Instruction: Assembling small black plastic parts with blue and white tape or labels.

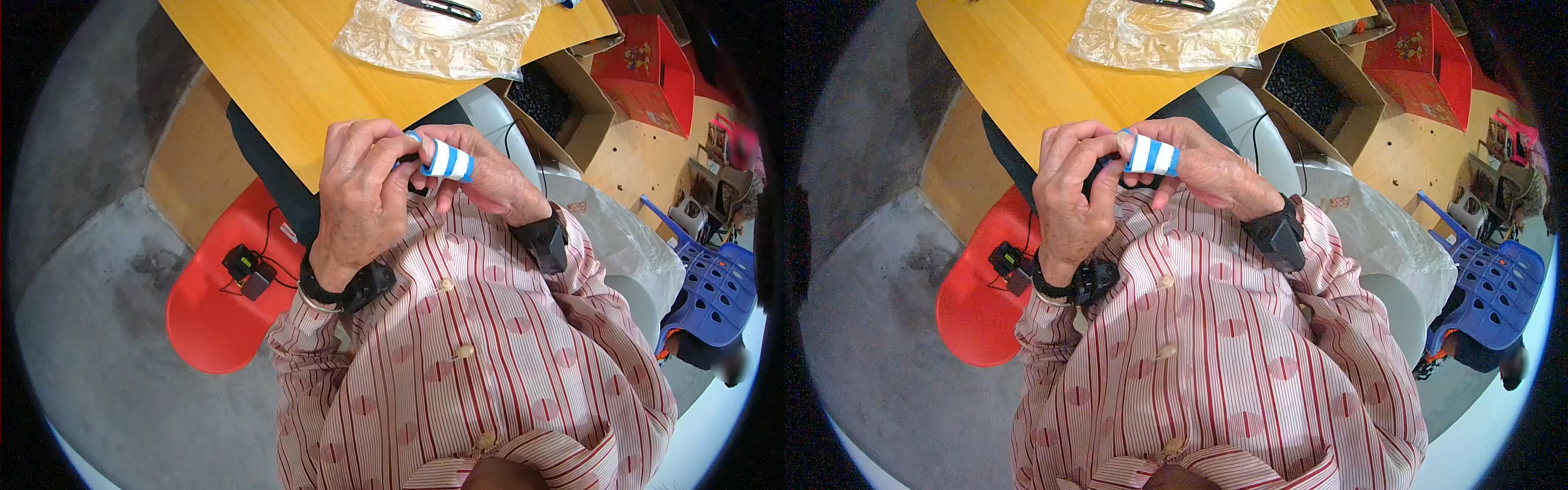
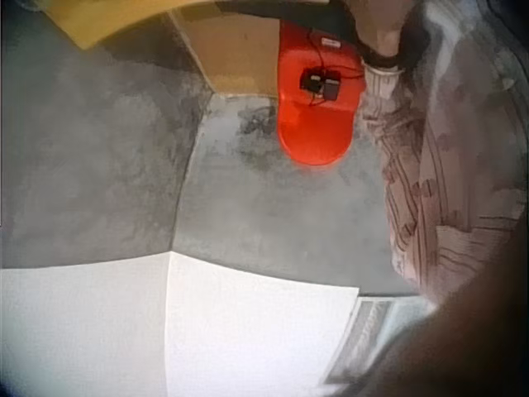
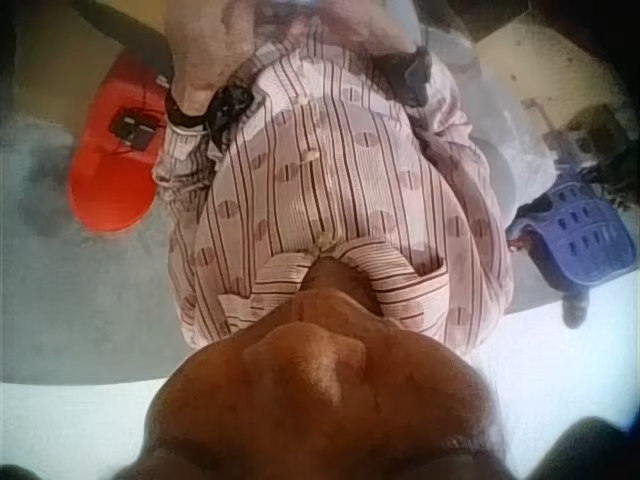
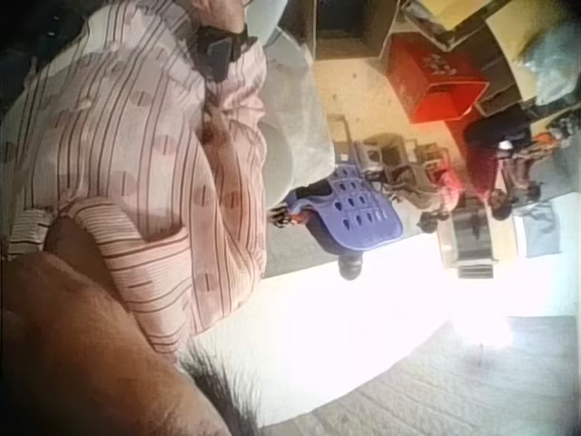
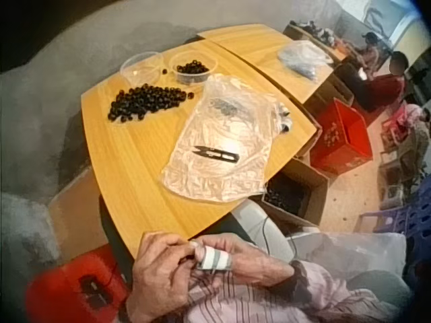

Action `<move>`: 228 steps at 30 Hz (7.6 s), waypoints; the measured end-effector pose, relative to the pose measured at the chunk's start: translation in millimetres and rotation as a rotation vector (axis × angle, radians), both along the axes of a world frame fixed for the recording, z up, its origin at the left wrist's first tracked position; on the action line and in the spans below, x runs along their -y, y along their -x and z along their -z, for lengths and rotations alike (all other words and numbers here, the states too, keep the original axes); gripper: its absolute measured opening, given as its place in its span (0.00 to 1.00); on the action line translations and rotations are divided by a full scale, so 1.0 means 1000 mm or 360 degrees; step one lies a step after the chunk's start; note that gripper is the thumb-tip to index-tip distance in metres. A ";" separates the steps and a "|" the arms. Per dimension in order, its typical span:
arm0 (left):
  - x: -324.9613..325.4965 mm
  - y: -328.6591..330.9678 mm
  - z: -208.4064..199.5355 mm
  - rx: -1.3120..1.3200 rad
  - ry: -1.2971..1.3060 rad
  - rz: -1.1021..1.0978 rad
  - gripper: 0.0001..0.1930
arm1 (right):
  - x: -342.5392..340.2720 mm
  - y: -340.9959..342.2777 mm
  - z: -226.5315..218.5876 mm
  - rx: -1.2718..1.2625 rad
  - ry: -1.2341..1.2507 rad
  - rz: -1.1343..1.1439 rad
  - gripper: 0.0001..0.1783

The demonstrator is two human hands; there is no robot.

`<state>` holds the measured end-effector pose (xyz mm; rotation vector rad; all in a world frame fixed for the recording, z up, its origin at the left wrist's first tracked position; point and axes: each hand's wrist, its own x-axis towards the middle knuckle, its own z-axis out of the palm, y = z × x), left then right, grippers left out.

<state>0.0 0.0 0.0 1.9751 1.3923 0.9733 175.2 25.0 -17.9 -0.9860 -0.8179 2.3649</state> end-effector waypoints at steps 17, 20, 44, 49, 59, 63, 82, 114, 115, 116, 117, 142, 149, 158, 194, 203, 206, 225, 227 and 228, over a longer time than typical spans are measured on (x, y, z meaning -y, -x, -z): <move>0.002 -0.001 0.007 0.0121 0.0104 -0.0005 0.11 | 0.004 0.006 -0.006 0.0386 -0.0205 -0.0002 0.23; 0.002 -0.003 0.009 0.0142 0.0114 -0.0031 0.12 | 0.008 0.010 -0.006 0.0479 -0.0299 0.0099 0.23; 0.016 0.015 -0.012 0.0833 0.0525 0.0245 0.32 | 0.007 0.009 -0.016 0.0911 -0.2177 0.0214 0.23; 0.016 0.011 -0.011 0.0585 0.0337 0.0187 0.33 | 0.007 0.007 -0.018 0.0870 -0.2196 0.0217 0.22; 0.017 0.006 -0.011 0.0683 0.0297 0.0165 0.28 | 0.006 0.006 -0.021 0.0760 -0.2376 0.0294 0.20; 0.017 0.004 -0.010 0.0700 0.0227 0.0127 0.28 | 0.004 0.006 -0.024 0.0748 -0.2408 0.0325 0.20; 0.010 -0.002 -0.004 0.0637 0.0144 0.0172 0.26 | 0.002 -0.004 -0.015 0.0794 -0.2423 0.0248 0.17; -0.182 0.081 0.052 0.0057 0.0338 -0.0552 0.11 | -0.010 -0.206 0.075 0.1552 -0.0723 0.1127 0.17; -0.197 0.083 0.056 0.0016 0.0261 -0.0611 0.12 | -0.007 -0.202 0.073 0.1567 -0.0763 0.1074 0.16; -0.210 0.084 0.059 0.0025 0.0264 -0.0581 0.12 | -0.005 -0.198 0.071 0.1635 -0.0793 0.1039 0.14; -0.222 0.082 0.062 -0.0196 0.0180 -0.0652 0.14 | -0.004 -0.194 0.069 0.1719 -0.0812 0.1007 0.12; -0.174 0.061 0.073 0.0385 0.0543 -0.0427 0.11 | -0.189 -0.072 0.041 0.1734 -0.2126 0.0524 0.14; -0.109 0.037 0.067 0.1265 0.0883 -0.0360 0.10 | -0.210 -0.050 0.036 0.2027 -0.2293 0.0241 0.15; -0.087 0.035 0.075 0.1812 0.0954 -0.0346 0.12 | -0.213 -0.037 0.051 0.2358 -0.2450 0.0174 0.18; -0.042 0.011 0.019 0.2086 0.0913 0.0049 0.13 | -0.076 0.008 -0.029 0.0163 -0.1251 0.0117 0.18; -0.038 0.005 0.017 0.2269 0.1041 0.0035 0.13 | -0.072 0.008 -0.037 0.0553 -0.1966 0.0059 0.22; -0.038 0.008 0.026 0.2387 0.1062 0.0073 0.14 | -0.069 0.006 -0.043 0.0647 -0.1969 0.0097 0.22; -0.033 0.018 0.054 0.2074 0.1030 0.0069 0.14 | -0.054 0.007 -0.015 0.0750 -0.2354 -0.0120 0.21; -0.034 0.019 0.054 0.2032 0.1097 0.0056 0.14 | -0.057 0.008 -0.017 0.0731 -0.2312 -0.0121 0.21; -0.035 0.019 0.054 0.2028 0.1078 0.0049 0.14 | -0.060 0.009 -0.018 0.0698 -0.2270 -0.0131 0.20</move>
